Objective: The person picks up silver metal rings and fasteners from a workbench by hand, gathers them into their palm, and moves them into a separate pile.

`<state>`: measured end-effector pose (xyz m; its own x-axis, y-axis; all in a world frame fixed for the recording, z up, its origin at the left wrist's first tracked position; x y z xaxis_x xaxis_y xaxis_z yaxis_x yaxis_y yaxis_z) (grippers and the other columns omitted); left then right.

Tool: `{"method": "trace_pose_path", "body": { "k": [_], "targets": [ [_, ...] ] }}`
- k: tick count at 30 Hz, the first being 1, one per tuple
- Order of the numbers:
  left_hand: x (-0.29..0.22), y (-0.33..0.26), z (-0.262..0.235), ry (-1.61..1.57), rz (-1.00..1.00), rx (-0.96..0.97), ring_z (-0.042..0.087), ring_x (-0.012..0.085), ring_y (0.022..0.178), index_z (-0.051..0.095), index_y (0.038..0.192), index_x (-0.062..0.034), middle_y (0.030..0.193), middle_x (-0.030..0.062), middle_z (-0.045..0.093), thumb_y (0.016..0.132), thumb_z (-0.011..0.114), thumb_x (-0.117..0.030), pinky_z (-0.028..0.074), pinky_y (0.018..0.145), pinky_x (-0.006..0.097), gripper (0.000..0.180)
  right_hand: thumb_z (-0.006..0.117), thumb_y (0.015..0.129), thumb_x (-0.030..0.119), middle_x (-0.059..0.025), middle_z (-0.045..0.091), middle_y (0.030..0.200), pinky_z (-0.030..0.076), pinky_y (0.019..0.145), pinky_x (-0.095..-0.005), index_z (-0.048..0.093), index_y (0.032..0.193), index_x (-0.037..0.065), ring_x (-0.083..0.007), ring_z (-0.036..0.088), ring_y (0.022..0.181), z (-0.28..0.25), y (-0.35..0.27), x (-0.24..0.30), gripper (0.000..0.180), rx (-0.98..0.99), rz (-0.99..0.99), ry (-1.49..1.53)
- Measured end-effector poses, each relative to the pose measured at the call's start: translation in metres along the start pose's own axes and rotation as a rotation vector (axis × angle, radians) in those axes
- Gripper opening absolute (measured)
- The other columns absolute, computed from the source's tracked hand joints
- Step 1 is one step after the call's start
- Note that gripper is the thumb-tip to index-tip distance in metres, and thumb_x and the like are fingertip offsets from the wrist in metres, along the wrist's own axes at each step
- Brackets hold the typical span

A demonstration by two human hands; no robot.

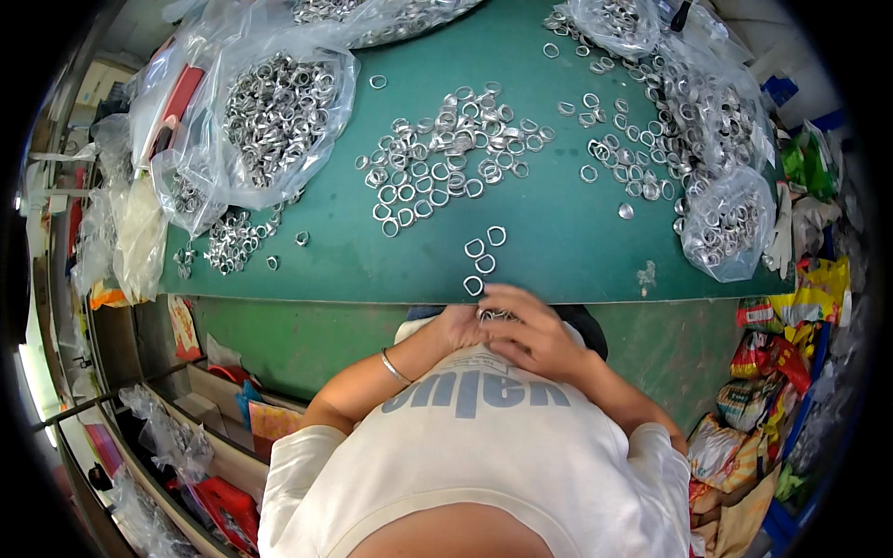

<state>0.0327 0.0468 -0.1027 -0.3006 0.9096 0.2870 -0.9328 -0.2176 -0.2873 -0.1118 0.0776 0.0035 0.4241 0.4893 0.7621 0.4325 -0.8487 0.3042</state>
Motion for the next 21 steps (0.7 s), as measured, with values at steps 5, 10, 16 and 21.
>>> {"method": "trace_pose_path", "body": {
  "k": [5, 10, 16, 21],
  "targets": [
    [0.000, -0.009, 0.023, 0.187, 0.062, 0.062, 0.054, 0.0321, 0.107, 0.039, 0.126, -0.0026, 0.119, 0.0203, 0.051, 0.093, 0.034, -0.043, 0.050, 0.084, 0.049, 0.052, 0.063, 0.075, 0.020, -0.0135, 0.043, 0.129, 0.028, 0.101, -0.0493, 0.055, 0.112, 0.005, -0.0354, 0.034, 0.124, -0.016, 0.057, -0.005, 0.040, -0.020, 0.099, -0.248],
    [0.000, -0.018, 0.007, 0.073, 0.071, -0.038, 0.053, 0.0319, 0.108, 0.033, 0.129, -0.0019, 0.122, 0.0211, 0.047, 0.094, 0.031, -0.041, 0.053, 0.079, 0.044, 0.053, 0.062, 0.076, 0.019, -0.0127, 0.039, 0.134, 0.024, 0.103, -0.0512, 0.053, 0.115, 0.007, -0.0349, 0.031, 0.127, 0.000, 0.040, -0.007, 0.042, 0.230, 0.081, -0.185],
    [-0.002, -0.010, -0.007, -0.072, 0.021, -0.006, 0.061, 0.0274, 0.089, 0.044, 0.114, 0.0005, 0.102, 0.0188, 0.056, 0.095, 0.033, -0.035, 0.058, 0.066, 0.035, 0.041, 0.065, 0.074, 0.011, -0.0136, 0.052, 0.117, 0.036, 0.097, -0.0456, 0.059, 0.103, 0.002, -0.0335, 0.045, 0.116, -0.006, 0.002, 0.003, 0.031, 0.299, -0.071, 0.024],
    [-0.003, -0.021, 0.004, 0.001, 0.055, -0.119, 0.062, 0.0276, 0.080, 0.048, 0.106, 0.0027, 0.095, 0.0179, 0.058, 0.095, 0.035, -0.032, 0.057, 0.061, 0.035, 0.039, 0.063, 0.072, 0.001, -0.0137, 0.060, 0.094, 0.045, 0.080, -0.0392, 0.062, 0.090, -0.002, -0.0305, 0.058, 0.093, 0.001, 0.009, 0.003, 0.018, -0.067, -0.023, 0.218]
  ]
}}
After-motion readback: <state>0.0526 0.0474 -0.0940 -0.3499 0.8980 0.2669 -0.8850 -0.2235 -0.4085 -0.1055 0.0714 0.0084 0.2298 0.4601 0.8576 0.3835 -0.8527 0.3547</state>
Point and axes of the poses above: each hand's wrist, its own y-axis towards the middle knuckle, its own z-axis out of the palm, x = y × z, the point moved 1 cm from there along y, towards the middle knuckle
